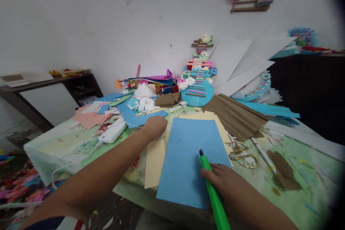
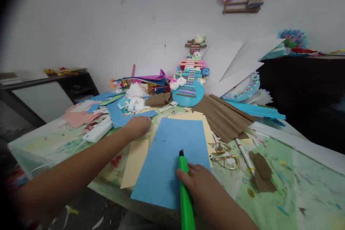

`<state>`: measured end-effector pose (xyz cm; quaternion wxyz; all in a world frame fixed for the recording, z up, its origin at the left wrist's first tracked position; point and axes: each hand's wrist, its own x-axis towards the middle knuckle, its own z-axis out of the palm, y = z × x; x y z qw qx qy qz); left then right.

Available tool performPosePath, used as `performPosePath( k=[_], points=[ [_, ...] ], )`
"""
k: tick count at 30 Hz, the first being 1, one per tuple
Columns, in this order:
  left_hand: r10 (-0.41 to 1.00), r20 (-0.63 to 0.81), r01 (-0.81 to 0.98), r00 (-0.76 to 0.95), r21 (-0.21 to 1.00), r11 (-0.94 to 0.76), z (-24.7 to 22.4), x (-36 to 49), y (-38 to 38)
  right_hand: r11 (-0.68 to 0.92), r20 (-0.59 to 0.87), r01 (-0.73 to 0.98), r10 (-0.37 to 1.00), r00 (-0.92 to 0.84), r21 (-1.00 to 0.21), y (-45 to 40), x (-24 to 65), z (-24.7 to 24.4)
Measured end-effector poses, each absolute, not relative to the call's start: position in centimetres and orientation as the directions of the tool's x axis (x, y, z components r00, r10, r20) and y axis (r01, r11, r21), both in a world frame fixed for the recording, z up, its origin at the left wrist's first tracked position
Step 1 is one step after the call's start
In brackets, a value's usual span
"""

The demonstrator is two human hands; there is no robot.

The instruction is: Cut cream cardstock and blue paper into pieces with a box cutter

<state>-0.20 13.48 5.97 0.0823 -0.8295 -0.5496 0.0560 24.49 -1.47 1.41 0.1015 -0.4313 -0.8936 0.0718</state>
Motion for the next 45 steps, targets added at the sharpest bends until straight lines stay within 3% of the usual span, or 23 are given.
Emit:
performPosePath(
  k=[3, 6, 8, 10, 14, 17, 19, 23, 26, 30, 35, 42, 45],
  points=[
    [0.915, 0.212, 0.935, 0.342, -0.178, -0.308, 7.7, 0.4, 10.6, 0.665, 0.16, 0.722, 0.747, -0.645, -0.192, -2.8, 24.5, 1.4],
    [0.863, 0.413, 0.956, 0.292, -0.125, -0.264, 8.1, 0.6, 7.4, 0.732, 0.248, 0.676, 0.671, -0.699, -0.077, -4.2, 24.6, 0.7],
    [0.731, 0.601, 0.934, 0.323, -0.077, -0.35, 7.3, 0.8, 5.3, 0.745, 0.306, 0.666, 0.633, -0.712, 0.008, -5.1, 24.7, -0.1],
    [0.595, 0.701, 0.879, 0.394, -0.099, -0.466, 5.7, 1.2, 3.3, 0.736, 0.339, 0.675, 0.622, -0.706, 0.055, -6.1, 24.7, -0.7],
    [0.454, 0.684, 0.741, 0.571, -0.19, -0.644, 1.2, 2.8, -0.3, 0.745, 0.38, 0.666, 0.603, -0.701, 0.047, -7.7, 25.3, -0.6],
    [0.485, 0.579, 0.674, 0.655, -0.158, -0.722, -1.9, 4.1, -2.5, 0.718, 0.422, 0.695, 0.624, -0.658, 0.022, -7.8, 26.3, 0.1],
    [0.519, 0.54, 0.673, 0.662, -0.126, -0.729, -3.2, 4.4, -3.5, 0.629, 0.414, 0.778, 0.712, -0.567, -0.016, -7.2, 27.0, 0.0],
    [0.525, 0.506, 0.66, 0.684, -0.123, -0.741, -4.1, 4.1, -4.6, 0.535, 0.281, 0.845, 0.81, -0.515, 0.007, -6.6, 27.6, -1.7],
    [0.496, 0.533, 0.651, 0.685, -0.142, -0.746, -4.7, 3.5, -5.2, 0.557, 0.304, 0.828, 0.78, -0.548, 0.063, -7.0, 27.3, -3.0],
    [0.431, 0.611, 0.635, 0.664, -0.157, -0.756, -6.4, 2.8, -5.7, 0.572, 0.446, 0.813, 0.703, -0.554, 0.108, -8.3, 26.5, -3.9],
    [0.368, 0.699, 0.624, 0.613, -0.142, -0.768, -7.7, 2.1, -5.7, 0.592, 0.534, 0.801, 0.65, -0.54, 0.09, -8.8, 26.4, -3.9],
    [0.394, 0.662, 0.654, 0.638, -0.196, -0.731, -8.0, 1.6, -4.5, 0.513, 0.427, 0.858, 0.769, -0.475, 0.03, -6.8, 26.3, -3.1],
    [0.404, 0.668, 0.652, 0.625, -0.164, -0.74, -8.1, 1.4, -4.9, 0.531, 0.408, 0.847, 0.766, -0.496, 0.033, -7.2, 26.1, -3.3]
  ],
)
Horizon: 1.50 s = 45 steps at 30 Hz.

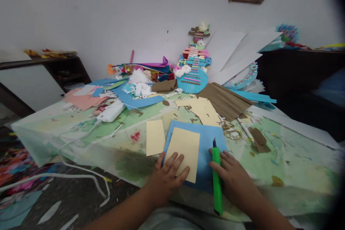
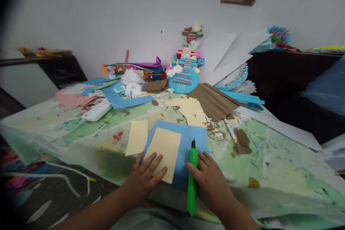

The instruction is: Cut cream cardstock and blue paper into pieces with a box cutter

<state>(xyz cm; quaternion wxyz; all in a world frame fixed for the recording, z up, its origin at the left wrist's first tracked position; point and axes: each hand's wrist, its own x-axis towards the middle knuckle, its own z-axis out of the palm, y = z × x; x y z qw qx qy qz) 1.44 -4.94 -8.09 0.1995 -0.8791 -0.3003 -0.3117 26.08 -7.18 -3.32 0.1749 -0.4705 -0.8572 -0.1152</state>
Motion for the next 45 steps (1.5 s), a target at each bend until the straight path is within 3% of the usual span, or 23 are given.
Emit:
performPosePath(
  k=[7, 10, 15, 19, 22, 28, 36, 42, 45],
  points=[
    [0.43, 0.697, 0.663, 0.574, -0.087, -0.744, -5.8, 1.5, -7.3, 0.676, 0.556, 0.737, 0.602, -0.573, 0.028, -8.6, 27.5, -3.4],
    [0.488, 0.68, 0.708, 0.547, -0.065, -0.703, -3.9, 2.2, -6.8, 0.636, 0.591, 0.768, 0.649, -0.479, -0.075, -7.7, 27.6, -2.7],
    [0.712, 0.327, 0.751, 0.621, 0.011, -0.66, -0.7, 3.4, -4.5, 0.502, 0.424, 0.825, 0.826, -0.37, -0.258, -5.2, 25.5, -0.3],
    [0.701, 0.173, 0.693, 0.692, 0.111, -0.712, 0.3, 3.0, -3.3, 0.515, 0.233, 0.795, 0.856, -0.461, -0.321, -3.1, 23.0, 1.2],
    [0.677, 0.194, 0.669, 0.709, 0.115, -0.734, -0.5, 2.3, -2.9, 0.515, 0.156, 0.778, 0.855, -0.494, -0.358, -1.4, 21.7, 1.3],
    [0.656, 0.362, 0.711, 0.662, -0.026, -0.703, -2.7, 0.3, -2.4, 0.505, 0.1, 0.799, 0.859, -0.502, -0.326, 0.5, 21.0, 1.1],
    [0.759, 0.211, 0.778, 0.616, -0.009, -0.629, -1.8, -4.5, 0.6, 0.477, 0.085, 0.813, 0.874, -0.479, -0.334, 0.6, 20.4, 0.6],
    [0.856, 0.288, 0.902, 0.429, -0.084, -0.423, -1.2, -7.2, 1.4, 0.511, 0.117, 0.789, 0.856, -0.504, -0.342, 0.8, 20.6, -0.2],
    [0.822, 0.325, 0.874, 0.467, -0.029, -0.485, -0.5, -5.8, 1.1, 0.524, 0.131, 0.778, 0.848, -0.513, -0.346, 0.9, 20.7, -0.4]
  ],
)
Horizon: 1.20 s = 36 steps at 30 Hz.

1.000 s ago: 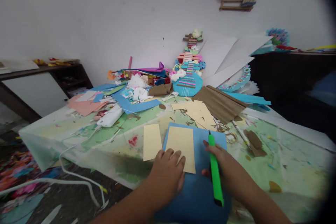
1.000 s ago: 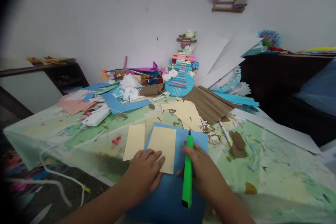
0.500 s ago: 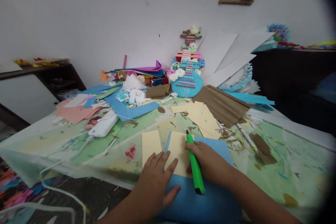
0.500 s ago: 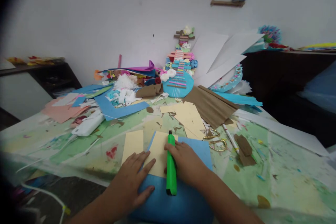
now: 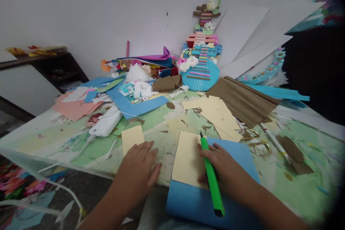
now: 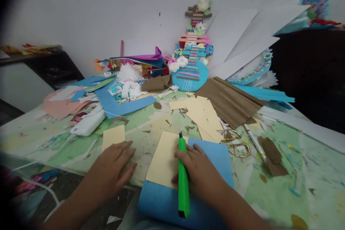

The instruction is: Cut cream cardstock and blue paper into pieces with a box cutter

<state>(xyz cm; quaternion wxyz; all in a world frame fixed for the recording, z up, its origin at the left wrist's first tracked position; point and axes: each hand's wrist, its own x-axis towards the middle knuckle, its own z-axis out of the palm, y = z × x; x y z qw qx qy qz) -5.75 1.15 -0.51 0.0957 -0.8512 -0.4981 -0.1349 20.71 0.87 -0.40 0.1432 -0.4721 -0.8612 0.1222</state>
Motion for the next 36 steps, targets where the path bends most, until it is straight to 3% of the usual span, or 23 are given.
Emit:
performPosePath(
  k=[4, 9, 26, 36],
  points=[
    [0.785, 0.259, 0.794, 0.563, 0.095, -0.601, 0.2, -1.6, 1.0, 0.514, 0.136, 0.783, 0.855, -0.5, -0.35, 0.8, 20.7, -0.5],
    [0.782, 0.102, 0.772, 0.614, 0.125, -0.623, 0.0, 1.3, 2.2, 0.506, 0.134, 0.79, 0.86, -0.492, -0.347, 0.8, 20.6, -0.6],
    [0.775, 0.041, 0.758, 0.631, 0.183, -0.626, -0.3, 1.9, 3.3, 0.521, 0.188, 0.787, 0.854, -0.486, -0.33, 0.9, 20.7, -1.1],
    [0.762, 0.028, 0.75, 0.647, 0.162, -0.642, 0.2, 2.1, 3.7, 0.499, 0.141, 0.781, 0.864, -0.483, -0.375, 1.0, 20.6, -0.5]
  ],
)
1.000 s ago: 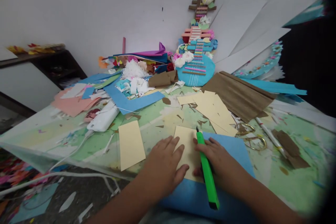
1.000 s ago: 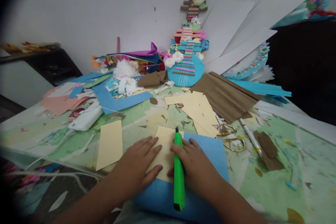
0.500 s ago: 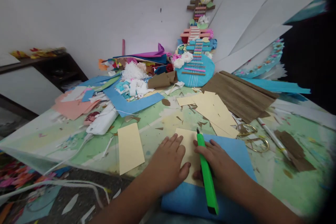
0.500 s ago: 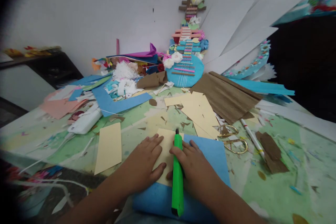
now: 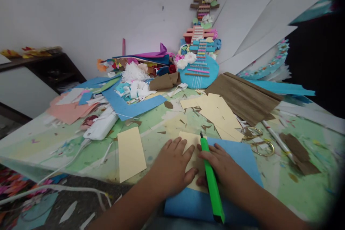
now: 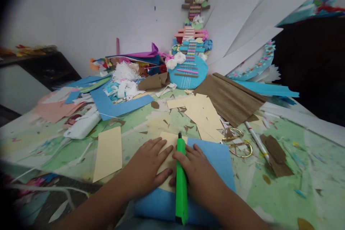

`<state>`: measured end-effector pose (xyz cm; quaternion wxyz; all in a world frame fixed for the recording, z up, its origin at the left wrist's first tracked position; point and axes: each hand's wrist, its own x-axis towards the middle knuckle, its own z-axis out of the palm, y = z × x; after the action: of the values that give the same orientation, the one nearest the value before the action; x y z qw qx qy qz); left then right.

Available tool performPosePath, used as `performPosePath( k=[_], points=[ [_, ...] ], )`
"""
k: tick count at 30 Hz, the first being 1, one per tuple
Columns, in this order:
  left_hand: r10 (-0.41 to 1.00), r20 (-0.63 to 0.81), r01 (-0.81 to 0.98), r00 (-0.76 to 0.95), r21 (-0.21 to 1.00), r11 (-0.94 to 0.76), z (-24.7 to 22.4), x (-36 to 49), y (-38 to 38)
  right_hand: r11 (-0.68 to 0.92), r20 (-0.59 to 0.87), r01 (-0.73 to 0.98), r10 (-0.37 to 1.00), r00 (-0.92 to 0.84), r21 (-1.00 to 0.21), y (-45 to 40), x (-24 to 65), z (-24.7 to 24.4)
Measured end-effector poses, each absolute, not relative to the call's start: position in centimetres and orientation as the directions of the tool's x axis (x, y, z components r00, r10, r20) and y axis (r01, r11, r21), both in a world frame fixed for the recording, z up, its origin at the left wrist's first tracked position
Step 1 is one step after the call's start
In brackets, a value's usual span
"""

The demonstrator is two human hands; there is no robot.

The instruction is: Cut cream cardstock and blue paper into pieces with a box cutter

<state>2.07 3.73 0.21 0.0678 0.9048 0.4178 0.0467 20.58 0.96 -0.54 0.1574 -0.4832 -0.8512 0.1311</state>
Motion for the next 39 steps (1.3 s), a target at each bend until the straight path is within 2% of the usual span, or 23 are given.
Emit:
performPosePath(
  k=[5, 8, 10, 12, 14, 16, 19, 21, 23, 25, 33, 35, 39],
  points=[
    [0.754, 0.061, 0.744, 0.654, 0.126, -0.656, 0.1, 2.1, 3.7, 0.523, 0.176, 0.757, 0.85, -0.496, -0.393, 0.8, 20.6, -1.0],
    [0.759, 0.049, 0.75, 0.65, 0.125, -0.65, 0.2, 2.3, 3.6, 0.522, 0.296, 0.724, 0.853, -0.43, -0.452, 0.5, 21.1, -1.3],
    [0.757, 0.046, 0.749, 0.652, 0.122, -0.652, 0.4, 2.5, 3.6, 0.428, 0.409, 0.705, 0.888, -0.212, -0.565, 0.3, 21.8, -1.2],
    [0.735, 0.038, 0.728, 0.677, 0.115, -0.676, 0.6, 2.7, 3.7, 0.298, 0.455, 0.631, 0.885, 0.098, -0.716, 0.2, 22.5, -0.5],
    [0.698, 0.017, 0.692, 0.716, 0.115, -0.712, 0.8, 3.1, 4.0, 0.214, 0.41, 0.509, 0.858, 0.311, -0.834, 0.2, 23.1, 0.4],
    [0.672, -0.004, 0.667, 0.74, 0.126, -0.734, 0.7, 3.3, 4.3, 0.163, 0.316, 0.381, 0.867, 0.385, -0.91, 0.4, 23.5, 1.2],
    [0.658, 0.009, 0.651, 0.753, 0.138, -0.747, 0.2, 3.5, 4.7, 0.034, 0.088, 0.146, 0.918, 0.386, -0.989, 0.8, 23.6, 1.7],
    [0.654, 0.036, 0.645, 0.755, 0.134, -0.752, -0.3, 3.5, 4.8, -0.054, -0.057, -0.019, 0.93, 0.363, -0.998, 1.3, 23.4, 1.6],
    [0.656, 0.055, 0.647, 0.752, 0.126, -0.752, -0.6, 3.5, 4.7, -0.088, -0.127, -0.133, 0.936, 0.328, -0.987, 1.7, 23.1, 1.4],
    [0.654, 0.052, 0.645, 0.755, 0.118, -0.755, -0.6, 3.6, 4.6, -0.085, -0.138, -0.182, 0.943, 0.304, -0.98, 2.2, 22.8, 1.0],
    [0.627, 0.009, 0.626, 0.779, 0.032, -0.779, 0.6, 4.5, 4.8, -0.033, -0.111, -0.228, 0.934, 0.339, -0.973, 2.2, 22.9, -0.3],
    [0.616, 0.012, 0.615, 0.788, 0.04, -0.787, 0.3, 4.4, 5.0, -0.052, -0.103, -0.175, 0.95, 0.294, -0.983, 1.9, 23.0, -0.4],
    [0.569, 0.009, 0.566, 0.823, 0.075, -0.821, -0.3, 4.1, 5.4, -0.019, -0.004, 0.06, 0.968, 0.249, -0.998, 1.7, 22.8, -0.7]
  ],
)
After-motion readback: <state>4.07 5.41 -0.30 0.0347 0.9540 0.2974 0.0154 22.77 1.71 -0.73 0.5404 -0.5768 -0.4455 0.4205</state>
